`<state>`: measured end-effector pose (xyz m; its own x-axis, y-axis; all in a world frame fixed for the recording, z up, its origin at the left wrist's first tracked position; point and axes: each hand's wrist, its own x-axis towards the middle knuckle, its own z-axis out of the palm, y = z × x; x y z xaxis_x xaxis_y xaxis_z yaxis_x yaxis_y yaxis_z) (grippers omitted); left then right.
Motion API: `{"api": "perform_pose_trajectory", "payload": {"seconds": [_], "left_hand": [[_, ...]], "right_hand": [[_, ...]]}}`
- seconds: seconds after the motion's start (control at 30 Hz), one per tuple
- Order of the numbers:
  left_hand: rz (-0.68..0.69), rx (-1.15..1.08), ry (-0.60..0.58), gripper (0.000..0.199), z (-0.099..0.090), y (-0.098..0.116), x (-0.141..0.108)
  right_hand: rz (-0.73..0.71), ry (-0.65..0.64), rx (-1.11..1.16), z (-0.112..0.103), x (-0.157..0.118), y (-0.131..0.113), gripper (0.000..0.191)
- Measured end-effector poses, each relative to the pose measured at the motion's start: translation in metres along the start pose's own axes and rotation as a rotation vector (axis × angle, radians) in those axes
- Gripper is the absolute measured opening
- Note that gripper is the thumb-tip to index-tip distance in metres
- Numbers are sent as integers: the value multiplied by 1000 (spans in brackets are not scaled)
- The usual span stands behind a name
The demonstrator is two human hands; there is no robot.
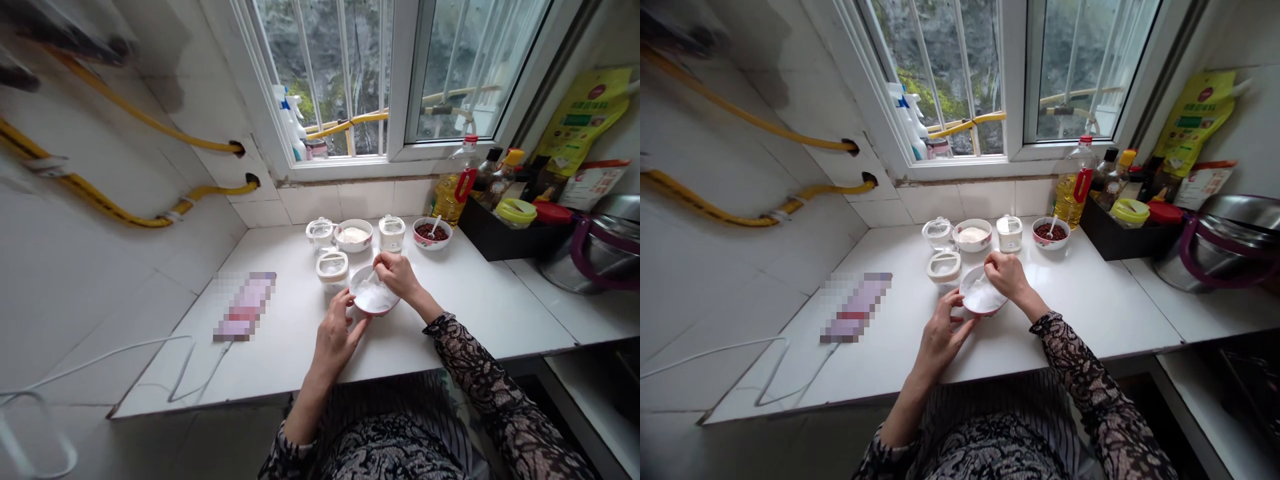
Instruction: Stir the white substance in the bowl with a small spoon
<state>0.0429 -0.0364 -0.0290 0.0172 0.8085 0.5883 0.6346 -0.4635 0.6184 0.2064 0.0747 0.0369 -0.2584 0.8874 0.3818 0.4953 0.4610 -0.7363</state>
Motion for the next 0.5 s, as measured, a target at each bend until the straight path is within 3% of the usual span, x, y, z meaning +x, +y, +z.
{"api": "perform_pose_trajectory", "payload": {"seconds": [0.3,0.5], "left_hand": [[-2,-7,-3,36,-1,1,0],[-5,-14,3,35,0,0,0]], "right_hand": [[181,3,304,-1,4,3,13],[66,81,62,-7,4,1,15]]}}
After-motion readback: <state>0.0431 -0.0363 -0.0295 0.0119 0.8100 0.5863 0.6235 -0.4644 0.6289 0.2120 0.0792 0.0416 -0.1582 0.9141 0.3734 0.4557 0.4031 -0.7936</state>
